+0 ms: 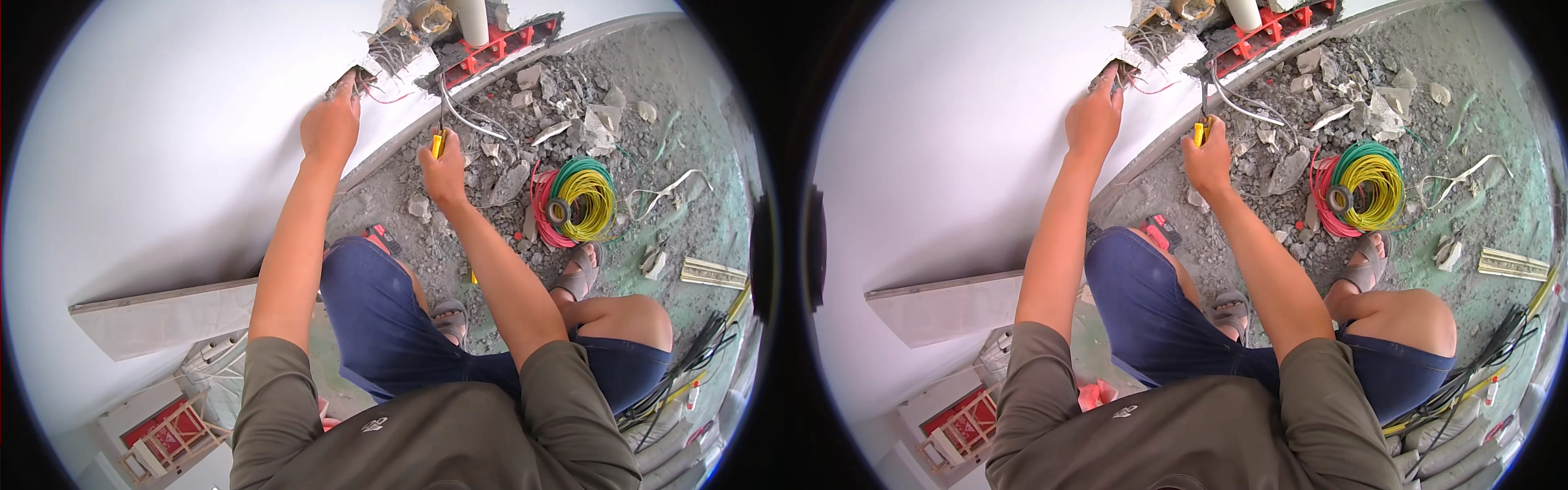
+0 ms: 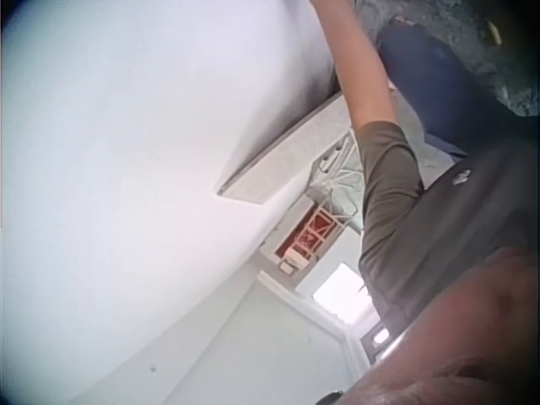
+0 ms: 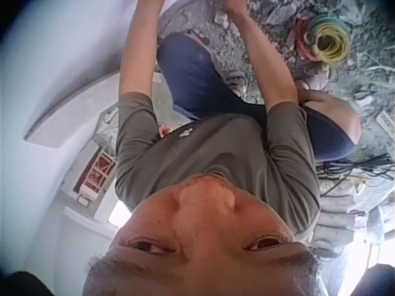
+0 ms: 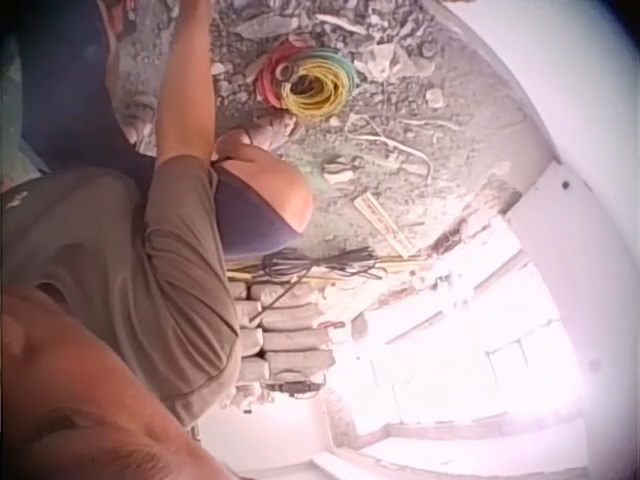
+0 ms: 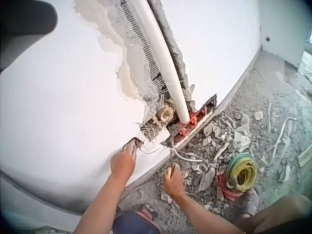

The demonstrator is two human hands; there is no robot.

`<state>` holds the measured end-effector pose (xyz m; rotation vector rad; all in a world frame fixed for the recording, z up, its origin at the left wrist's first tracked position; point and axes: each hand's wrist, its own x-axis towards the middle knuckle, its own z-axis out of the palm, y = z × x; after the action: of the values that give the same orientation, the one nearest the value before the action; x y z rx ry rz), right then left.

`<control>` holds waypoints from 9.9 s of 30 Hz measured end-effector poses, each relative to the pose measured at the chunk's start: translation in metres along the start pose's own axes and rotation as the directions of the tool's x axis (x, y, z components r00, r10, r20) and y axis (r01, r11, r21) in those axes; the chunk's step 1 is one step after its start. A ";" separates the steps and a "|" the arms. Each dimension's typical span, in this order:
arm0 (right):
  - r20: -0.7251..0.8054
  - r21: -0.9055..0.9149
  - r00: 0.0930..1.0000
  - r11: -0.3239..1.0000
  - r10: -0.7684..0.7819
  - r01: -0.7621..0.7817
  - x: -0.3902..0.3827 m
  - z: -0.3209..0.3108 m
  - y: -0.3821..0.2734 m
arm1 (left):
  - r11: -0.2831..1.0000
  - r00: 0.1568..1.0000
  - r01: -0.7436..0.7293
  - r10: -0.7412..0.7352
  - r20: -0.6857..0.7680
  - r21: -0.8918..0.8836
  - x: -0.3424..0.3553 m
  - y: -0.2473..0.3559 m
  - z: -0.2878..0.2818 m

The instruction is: Preparing and wiring an electrical box on a wall during room renovation.

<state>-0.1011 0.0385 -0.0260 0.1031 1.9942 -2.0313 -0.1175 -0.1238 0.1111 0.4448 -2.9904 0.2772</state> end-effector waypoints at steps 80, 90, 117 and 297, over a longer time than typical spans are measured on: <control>0.198 -0.716 0.925 0.596 -0.326 0.363 0.025 0.036 -0.079 | 0.566 0.967 0.189 -0.251 0.050 -0.802 -0.003 0.002 0.019; 0.220 -0.708 0.929 0.607 -0.297 0.362 0.030 0.036 -0.074 | 0.364 0.944 0.327 -0.093 0.315 -0.872 -0.002 -0.006 0.000; 0.089 0.338 0.986 0.927 0.142 -0.164 0.013 0.030 -0.071 | 0.727 0.955 0.241 -0.061 0.289 -0.643 0.012 0.004 0.003; 0.153 -0.503 0.956 0.813 -0.249 0.292 0.012 0.002 -0.056 | 0.598 0.989 0.047 -0.138 -0.044 -0.800 0.010 0.035 0.014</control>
<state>-0.1267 0.0343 0.0254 -0.3962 2.5455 -1.5170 -0.1386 -0.0964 0.0933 0.4369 -2.5851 -1.0012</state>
